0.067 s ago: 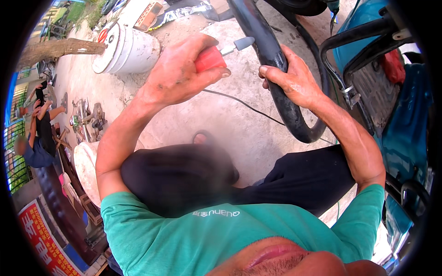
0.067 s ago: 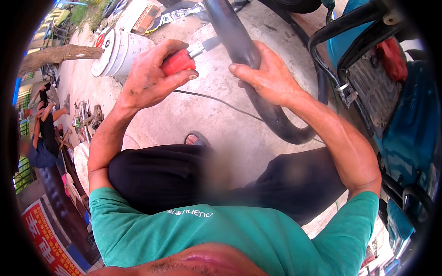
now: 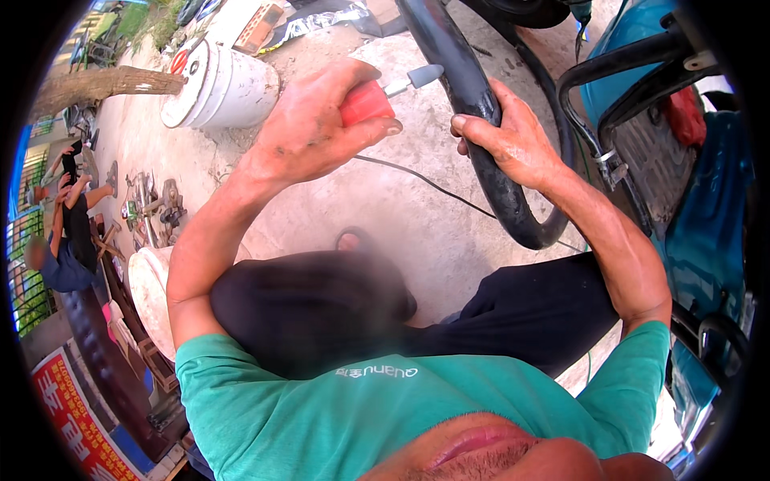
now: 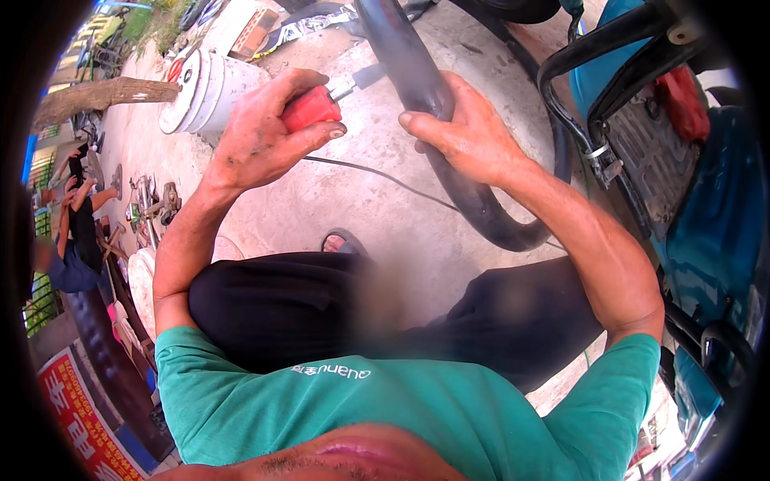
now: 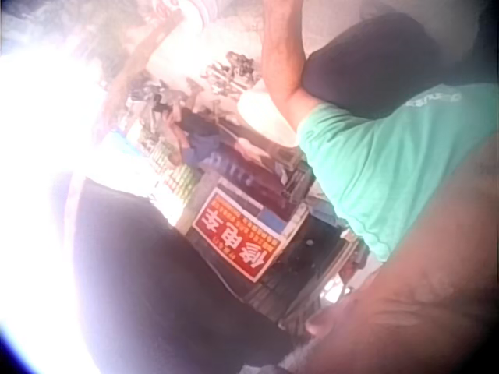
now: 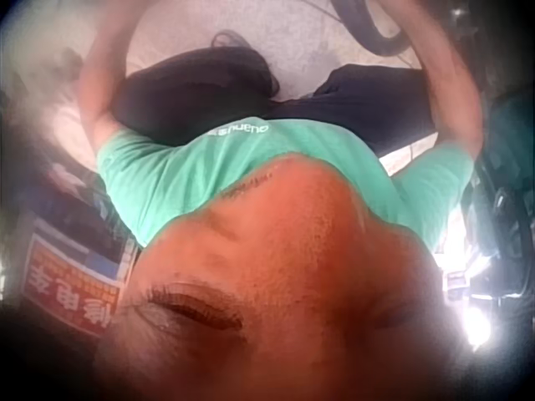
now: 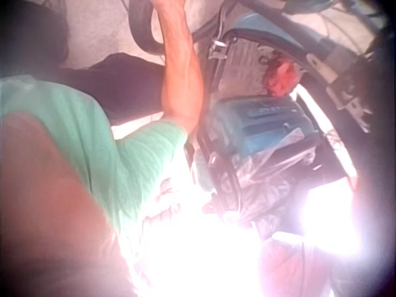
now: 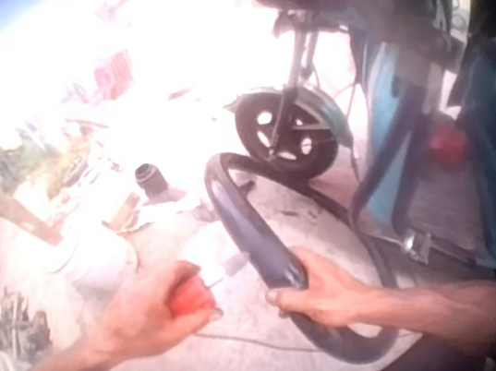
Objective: The person rubs a localized area of a bicycle inner tube using a tool and then works on the valve stem by hand.
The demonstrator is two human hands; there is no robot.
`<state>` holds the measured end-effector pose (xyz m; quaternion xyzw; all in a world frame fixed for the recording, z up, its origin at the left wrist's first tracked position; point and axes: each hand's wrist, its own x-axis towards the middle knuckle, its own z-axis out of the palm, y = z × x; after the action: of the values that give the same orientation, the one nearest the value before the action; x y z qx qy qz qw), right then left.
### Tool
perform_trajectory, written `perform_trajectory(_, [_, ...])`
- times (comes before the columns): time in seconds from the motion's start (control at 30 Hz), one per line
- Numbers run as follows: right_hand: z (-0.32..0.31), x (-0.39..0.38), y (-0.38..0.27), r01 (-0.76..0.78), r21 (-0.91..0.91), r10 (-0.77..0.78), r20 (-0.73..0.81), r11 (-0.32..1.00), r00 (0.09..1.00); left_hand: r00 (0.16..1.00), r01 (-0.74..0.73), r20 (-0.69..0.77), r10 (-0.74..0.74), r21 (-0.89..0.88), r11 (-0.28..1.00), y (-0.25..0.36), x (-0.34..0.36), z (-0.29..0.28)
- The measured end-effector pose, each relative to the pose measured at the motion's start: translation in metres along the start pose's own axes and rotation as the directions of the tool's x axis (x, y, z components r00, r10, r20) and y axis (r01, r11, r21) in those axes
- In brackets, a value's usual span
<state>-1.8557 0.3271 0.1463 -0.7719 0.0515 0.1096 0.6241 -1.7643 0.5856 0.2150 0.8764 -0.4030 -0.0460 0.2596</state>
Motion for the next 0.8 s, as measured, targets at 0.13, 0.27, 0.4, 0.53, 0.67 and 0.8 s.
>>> perform_trajectory(0.13, [0.0018,0.0009,0.0013,0.011,-0.011,-0.011,-0.001,1.000,1.000,1.000,-0.011,-0.003,0.011,0.036,0.999,-0.0007,-0.0016,-0.0005])
perform_trajectory(0.27, [0.0037,0.0008,0.0020,0.003,-0.017,-0.003,0.004,1.000,1.000,1.000,-0.010,0.010,0.009,0.075,0.997,-0.0019,-0.0046,-0.0006])
perform_trajectory(0.4, [0.0061,-0.0006,0.0001,0.008,-0.021,-0.007,0.005,1.000,1.000,1.000,0.000,0.011,-0.001,0.074,0.997,-0.0017,-0.0055,-0.0006])
perform_trajectory(0.53, [0.0088,-0.0015,0.0031,0.024,-0.008,-0.024,-0.004,1.000,1.000,1.000,0.000,0.016,-0.001,0.069,0.998,-0.0008,-0.0046,-0.0014])
perform_trajectory(0.67, [0.0078,-0.0019,-0.0003,0.006,-0.041,-0.005,0.011,0.999,1.000,1.000,-0.005,0.013,0.004,0.085,0.996,-0.0007,-0.0054,-0.0012])
perform_trajectory(0.8, [0.0088,-0.0014,0.0016,0.008,-0.065,-0.007,0.007,0.998,1.000,1.000,-0.017,0.014,0.015,0.090,0.996,-0.0003,-0.0044,-0.0005])
